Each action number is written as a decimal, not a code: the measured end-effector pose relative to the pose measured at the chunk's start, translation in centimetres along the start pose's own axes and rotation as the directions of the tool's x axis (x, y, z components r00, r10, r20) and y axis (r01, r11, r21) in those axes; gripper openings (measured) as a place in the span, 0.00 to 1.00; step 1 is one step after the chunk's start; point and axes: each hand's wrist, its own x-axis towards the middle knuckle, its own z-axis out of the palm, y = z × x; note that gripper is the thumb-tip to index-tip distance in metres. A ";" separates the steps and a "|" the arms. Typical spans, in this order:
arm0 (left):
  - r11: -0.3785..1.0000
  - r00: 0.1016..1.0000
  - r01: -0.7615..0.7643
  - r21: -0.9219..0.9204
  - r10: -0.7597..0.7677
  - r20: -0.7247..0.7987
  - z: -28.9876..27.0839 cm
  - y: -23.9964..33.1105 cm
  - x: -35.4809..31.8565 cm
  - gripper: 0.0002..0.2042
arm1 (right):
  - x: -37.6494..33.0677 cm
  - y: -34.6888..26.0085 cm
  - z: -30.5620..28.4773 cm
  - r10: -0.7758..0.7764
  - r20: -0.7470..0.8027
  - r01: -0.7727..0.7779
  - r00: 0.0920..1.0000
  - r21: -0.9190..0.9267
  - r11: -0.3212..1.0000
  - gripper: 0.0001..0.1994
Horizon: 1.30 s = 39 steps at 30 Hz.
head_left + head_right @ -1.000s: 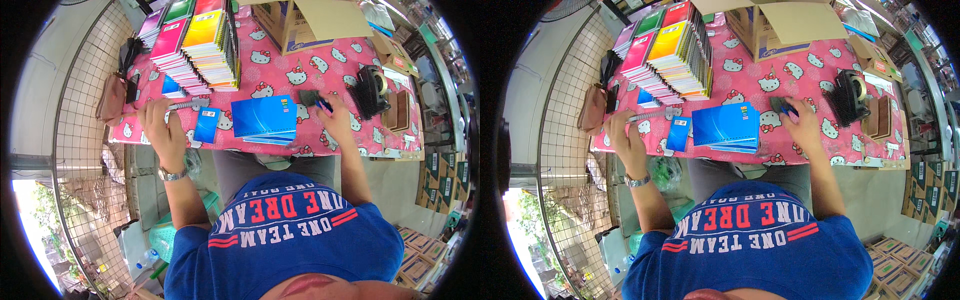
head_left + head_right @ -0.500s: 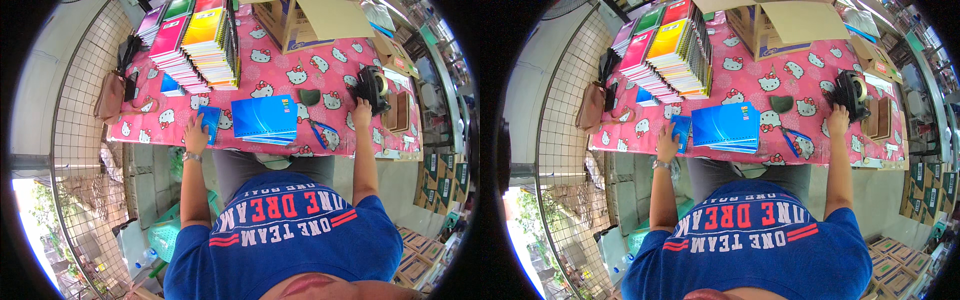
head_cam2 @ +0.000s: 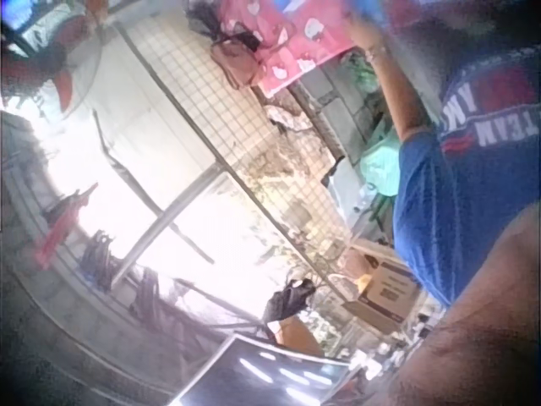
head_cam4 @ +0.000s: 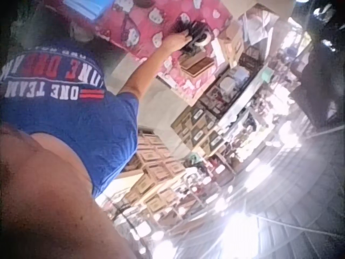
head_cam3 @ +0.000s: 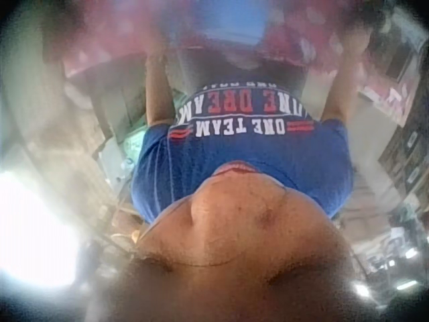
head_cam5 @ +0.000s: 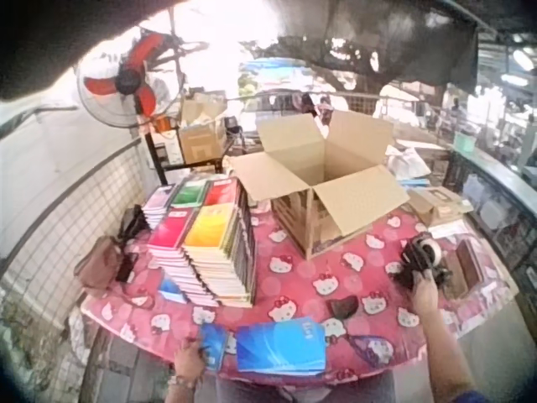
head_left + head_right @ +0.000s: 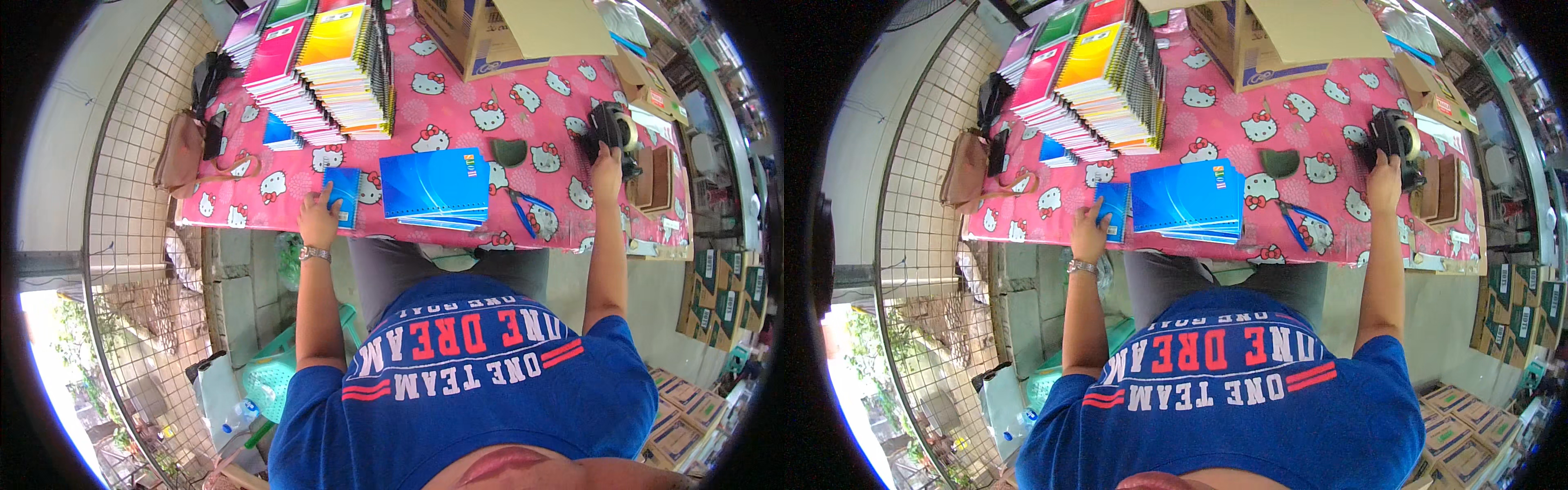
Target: The person assembles notebooks by sliding wire spiral bindings into the pre-punched holes of stacks of paper and covers. The person handles several notebooks, ensuring the binding is correctly threaded through the entire stack before placing the assembled items aside.
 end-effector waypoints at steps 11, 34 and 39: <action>0.628 0.619 -0.767 -0.127 0.676 -0.400 -16.2 18.9 -3.6 0.15 | 0.7 -5.2 -4.3 -0.120 -0.037 0.125 0.992 0.184 0.975 0.16; 0.485 0.435 -0.861 0.150 0.857 -0.275 -15.9 20.9 -4.7 0.14 | -3.5 -19.9 -18.2 -0.578 -0.111 0.401 0.809 0.823 0.403 0.16; 0.544 0.569 -0.822 -0.167 0.797 -0.204 -18.3 20.4 -3.6 0.13 | -4.0 -19.9 -18.2 -0.570 -0.039 0.319 0.821 0.859 0.401 0.15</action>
